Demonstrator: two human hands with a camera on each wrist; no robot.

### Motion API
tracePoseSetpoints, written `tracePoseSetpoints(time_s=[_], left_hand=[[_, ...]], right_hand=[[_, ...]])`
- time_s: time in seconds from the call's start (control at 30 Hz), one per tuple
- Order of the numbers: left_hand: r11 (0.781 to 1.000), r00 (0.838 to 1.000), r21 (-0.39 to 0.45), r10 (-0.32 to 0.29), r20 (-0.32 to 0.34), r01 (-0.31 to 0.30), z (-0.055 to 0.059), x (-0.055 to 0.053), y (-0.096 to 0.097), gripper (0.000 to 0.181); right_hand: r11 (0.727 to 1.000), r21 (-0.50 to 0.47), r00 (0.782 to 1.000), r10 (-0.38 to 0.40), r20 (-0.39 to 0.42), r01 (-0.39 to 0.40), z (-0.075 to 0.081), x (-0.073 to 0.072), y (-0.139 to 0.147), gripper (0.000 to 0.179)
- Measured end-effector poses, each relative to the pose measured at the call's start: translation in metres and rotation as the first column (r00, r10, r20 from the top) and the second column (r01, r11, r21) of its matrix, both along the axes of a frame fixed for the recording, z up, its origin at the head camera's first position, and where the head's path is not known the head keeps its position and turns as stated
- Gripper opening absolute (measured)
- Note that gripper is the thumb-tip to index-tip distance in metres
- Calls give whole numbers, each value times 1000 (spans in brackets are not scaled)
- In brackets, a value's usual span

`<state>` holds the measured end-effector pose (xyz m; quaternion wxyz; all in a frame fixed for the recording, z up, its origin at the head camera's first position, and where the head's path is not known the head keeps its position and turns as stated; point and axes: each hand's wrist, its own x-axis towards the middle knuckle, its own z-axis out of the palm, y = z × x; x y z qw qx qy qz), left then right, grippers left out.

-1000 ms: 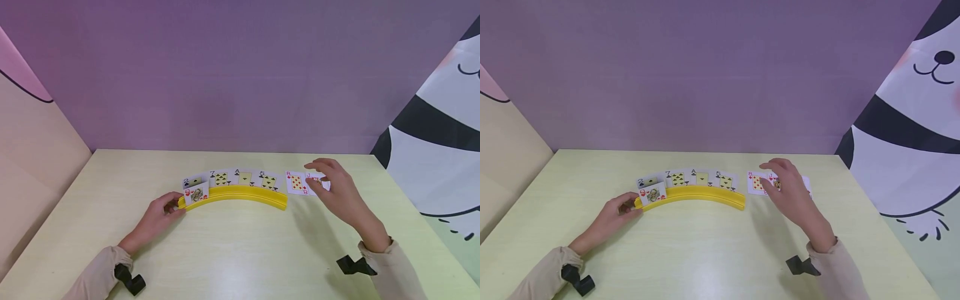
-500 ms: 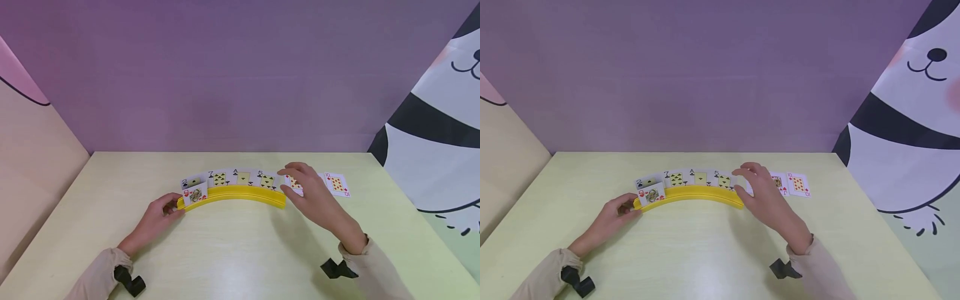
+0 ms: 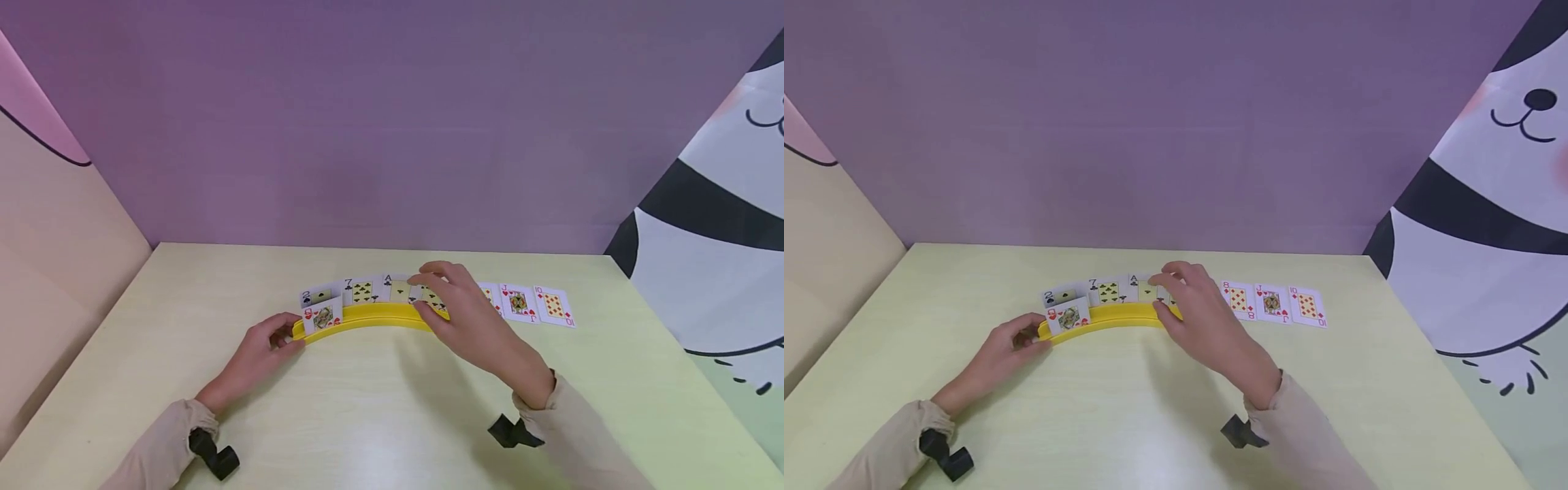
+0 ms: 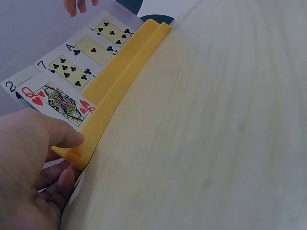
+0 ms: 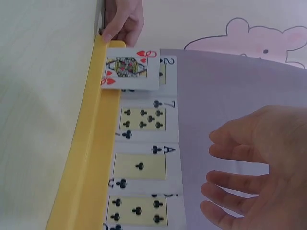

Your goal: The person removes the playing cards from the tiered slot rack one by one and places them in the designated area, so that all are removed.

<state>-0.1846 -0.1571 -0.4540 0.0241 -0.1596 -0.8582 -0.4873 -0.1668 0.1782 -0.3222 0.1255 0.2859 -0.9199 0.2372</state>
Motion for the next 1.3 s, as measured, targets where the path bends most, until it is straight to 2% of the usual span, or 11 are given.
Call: tracePoseSetpoints(time_s=[0.43, 0.67, 0.97, 1.13, 1.3], left_hand=[[1000, 1000, -14, 14, -2, -14, 1, -2, 0, 35], [1000, 1000, -5, -12, -27, 12, 0, -3, 0, 34], [999, 998, 19, -25, -60, 26, -3, -6, -1, 30], [999, 998, 21, -48, -44, 49, -2, -10, 6, 31], [1000, 999, 16, -14, -36, 14, 1, -7, 0, 30]], right_hand=[[991, 22, 991, 131, -21, -130, -4, -5, -52, 31], [982, 52, 983, 183, -2, -182, -7, -6, -83, 30], [976, 68, 978, 201, 60, -205, -12, -15, -107, 30], [978, 135, 987, 159, 11, -159, -20, -17, -108, 30], [966, 205, 986, 164, -21, -157, -24, -20, -116, 25]])
